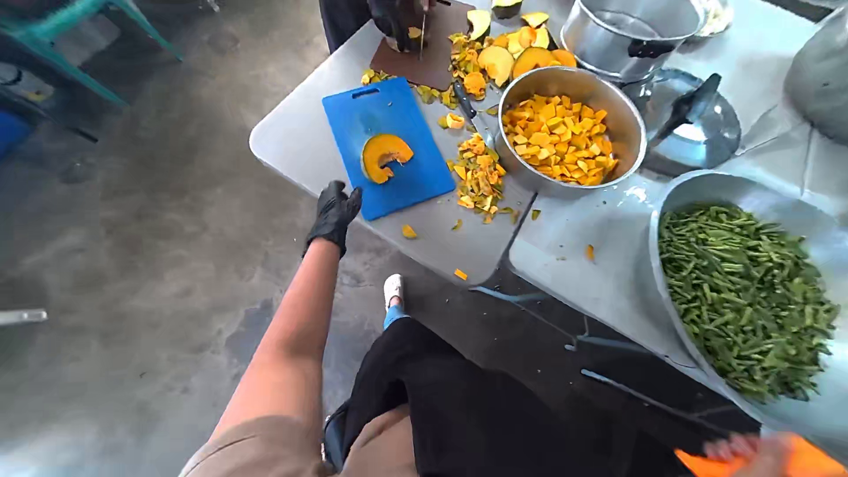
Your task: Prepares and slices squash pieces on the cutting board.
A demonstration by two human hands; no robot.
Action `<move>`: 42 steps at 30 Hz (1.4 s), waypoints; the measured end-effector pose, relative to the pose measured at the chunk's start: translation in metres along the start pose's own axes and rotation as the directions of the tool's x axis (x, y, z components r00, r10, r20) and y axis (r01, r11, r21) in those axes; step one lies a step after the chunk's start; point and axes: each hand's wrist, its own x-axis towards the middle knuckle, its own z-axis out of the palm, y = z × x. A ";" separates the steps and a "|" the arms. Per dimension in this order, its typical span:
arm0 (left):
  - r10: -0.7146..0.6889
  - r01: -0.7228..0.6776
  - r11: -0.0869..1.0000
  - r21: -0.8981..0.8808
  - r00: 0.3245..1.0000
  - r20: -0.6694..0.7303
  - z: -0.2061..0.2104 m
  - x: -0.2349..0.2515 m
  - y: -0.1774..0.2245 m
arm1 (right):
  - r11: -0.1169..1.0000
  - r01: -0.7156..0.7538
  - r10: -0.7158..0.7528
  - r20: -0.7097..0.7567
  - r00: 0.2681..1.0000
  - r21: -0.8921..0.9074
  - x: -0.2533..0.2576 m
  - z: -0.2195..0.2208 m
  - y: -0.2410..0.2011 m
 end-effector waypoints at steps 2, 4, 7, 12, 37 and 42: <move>0.098 -0.102 0.986 0.136 0.995 0.034 -0.001 0.076 0.015 | 0.989 -0.022 0.064 0.298 0.952 -0.145 -0.046 0.087 -0.001; 0.140 -0.160 0.959 0.234 0.985 0.101 0.005 0.125 0.027 | 0.940 0.027 0.190 0.587 0.787 -0.341 -0.096 0.165 -0.003; 0.144 -0.191 0.941 0.278 0.973 0.182 0.019 0.167 0.048 | 0.832 0.302 0.320 0.847 0.425 -0.466 -0.143 0.261 0.008; 0.118 -0.256 0.899 0.354 0.923 0.366 0.043 0.198 0.052 | 0.716 0.368 0.491 0.802 0.339 -0.593 -0.141 0.327 0.026; 0.339 0.555 0.542 -0.631 0.544 0.768 0.051 0.098 0.059 | 0.775 0.407 0.181 0.787 0.590 -0.483 -0.015 0.328 -0.009; 0.296 0.168 0.792 -0.587 0.735 0.611 0.041 0.104 0.086 | 0.920 0.373 -0.095 0.856 0.509 -0.120 -0.067 0.343 -0.055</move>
